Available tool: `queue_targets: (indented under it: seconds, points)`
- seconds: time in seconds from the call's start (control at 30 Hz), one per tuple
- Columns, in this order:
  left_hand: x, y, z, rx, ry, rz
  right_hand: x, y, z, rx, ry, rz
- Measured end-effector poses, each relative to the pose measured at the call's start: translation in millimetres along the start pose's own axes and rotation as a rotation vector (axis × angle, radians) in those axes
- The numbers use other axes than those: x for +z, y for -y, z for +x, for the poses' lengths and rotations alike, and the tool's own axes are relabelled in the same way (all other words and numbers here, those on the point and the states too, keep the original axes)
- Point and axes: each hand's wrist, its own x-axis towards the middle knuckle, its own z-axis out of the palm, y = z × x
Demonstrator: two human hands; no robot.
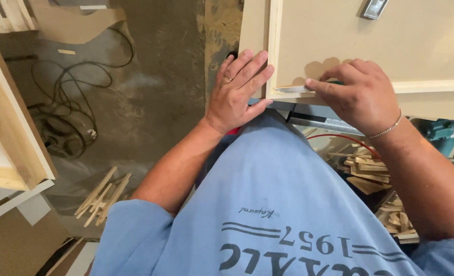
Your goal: Assembling a wooden frame by aligning strips, checking for squareness with a tool, and fastening with a pneumatic nail gun.
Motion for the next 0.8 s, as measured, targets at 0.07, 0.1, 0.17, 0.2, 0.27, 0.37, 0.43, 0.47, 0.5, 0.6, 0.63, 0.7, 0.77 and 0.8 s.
queue_targets:
  seconds: [0.07, 0.1, 0.17, 0.2, 0.27, 0.37, 0.43, 0.47, 0.5, 0.6, 0.63, 0.7, 0.77, 0.8]
  points:
    - [-0.6, -0.3, -0.3, -0.001, -0.001, -0.008, 0.5, -0.6, -0.3, -0.006, 0.000, -0.007]
    - [-1.8, -0.6, 0.0, 0.000, 0.003, -0.003, 1.1, -1.1, -0.7, -0.009, 0.007, -0.027]
    - [-2.2, -0.6, 0.3, 0.001, 0.008, 0.003, 2.4, -2.8, -2.2, -0.011, 0.013, -0.047]
    - [-1.3, -0.5, 0.0, -0.003, 0.005, -0.001, 2.9, -4.1, -3.1, -0.007, 0.025, -0.045]
    - [-0.4, -0.5, 0.2, -0.009, 0.002, -0.004, 2.5, -5.5, -2.7, -0.004, 0.037, -0.043]
    - [-0.7, -0.5, 0.2, -0.001, 0.004, 0.004, 0.8, -5.0, 0.0, -0.006, 0.029, -0.042]
    - [-0.2, 0.0, 0.1, 0.001, 0.007, 0.009, 1.1, -5.5, 0.7, -0.001, 0.046, -0.051]
    - [-0.8, 0.1, 0.5, -0.001, 0.008, 0.010, 0.2, -6.4, 1.9, -0.003, 0.046, -0.050]
    - [-1.4, 0.3, 0.7, -0.001, 0.011, 0.003, -0.7, -7.3, 3.0, -0.010, 0.040, -0.029]
    - [-0.7, 0.1, -0.6, -0.005, 0.013, -0.014, -0.6, -9.1, 2.3, -0.020, 0.048, -0.025]
    - [0.3, 0.6, -0.1, -0.005, 0.009, -0.023, -0.2, -10.5, 1.7, -0.022, 0.060, -0.046]
    - [-0.3, 0.4, 0.5, -0.004, 0.009, -0.014, 0.2, -11.4, 2.5, -0.023, 0.048, -0.037]
    - [-0.6, -0.4, -0.6, -0.008, 0.013, -0.009, 0.6, -11.6, 2.3, -0.025, 0.042, -0.022]
    - [0.1, 0.1, -0.7, -0.009, 0.016, -0.011, 1.2, -12.2, 2.2, -0.032, 0.053, -0.035]
